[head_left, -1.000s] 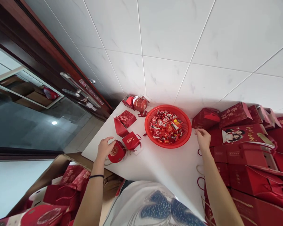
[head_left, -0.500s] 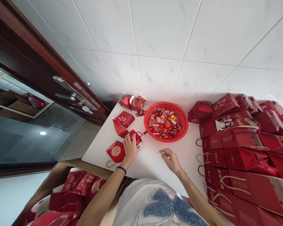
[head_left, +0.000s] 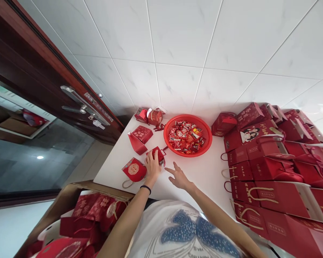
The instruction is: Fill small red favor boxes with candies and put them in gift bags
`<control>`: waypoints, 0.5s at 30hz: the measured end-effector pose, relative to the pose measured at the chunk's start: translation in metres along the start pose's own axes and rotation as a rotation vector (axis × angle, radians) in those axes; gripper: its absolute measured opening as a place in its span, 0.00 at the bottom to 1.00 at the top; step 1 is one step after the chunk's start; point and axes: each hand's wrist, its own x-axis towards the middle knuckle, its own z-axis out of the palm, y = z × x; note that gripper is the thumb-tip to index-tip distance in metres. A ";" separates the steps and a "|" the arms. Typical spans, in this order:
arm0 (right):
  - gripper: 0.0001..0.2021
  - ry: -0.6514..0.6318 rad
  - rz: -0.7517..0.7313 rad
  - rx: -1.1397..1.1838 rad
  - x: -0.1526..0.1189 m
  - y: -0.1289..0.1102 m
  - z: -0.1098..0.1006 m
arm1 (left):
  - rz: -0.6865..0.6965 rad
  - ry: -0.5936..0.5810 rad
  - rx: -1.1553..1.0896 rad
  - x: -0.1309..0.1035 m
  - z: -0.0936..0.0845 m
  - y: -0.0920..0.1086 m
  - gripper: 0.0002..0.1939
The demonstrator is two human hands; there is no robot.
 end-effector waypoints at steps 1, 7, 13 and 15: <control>0.31 0.020 -0.013 0.007 -0.001 0.002 -0.001 | -0.003 0.004 -0.064 -0.001 -0.001 0.000 0.38; 0.27 0.206 -0.267 0.114 -0.021 0.014 -0.013 | 0.004 0.003 -0.346 -0.013 -0.017 -0.002 0.42; 0.19 0.175 -0.318 0.145 -0.054 0.015 -0.030 | 0.109 -0.388 -0.449 -0.011 -0.028 0.010 0.36; 0.16 0.183 -0.259 0.182 -0.058 0.016 -0.034 | 0.133 -0.511 -0.470 -0.005 -0.028 0.015 0.32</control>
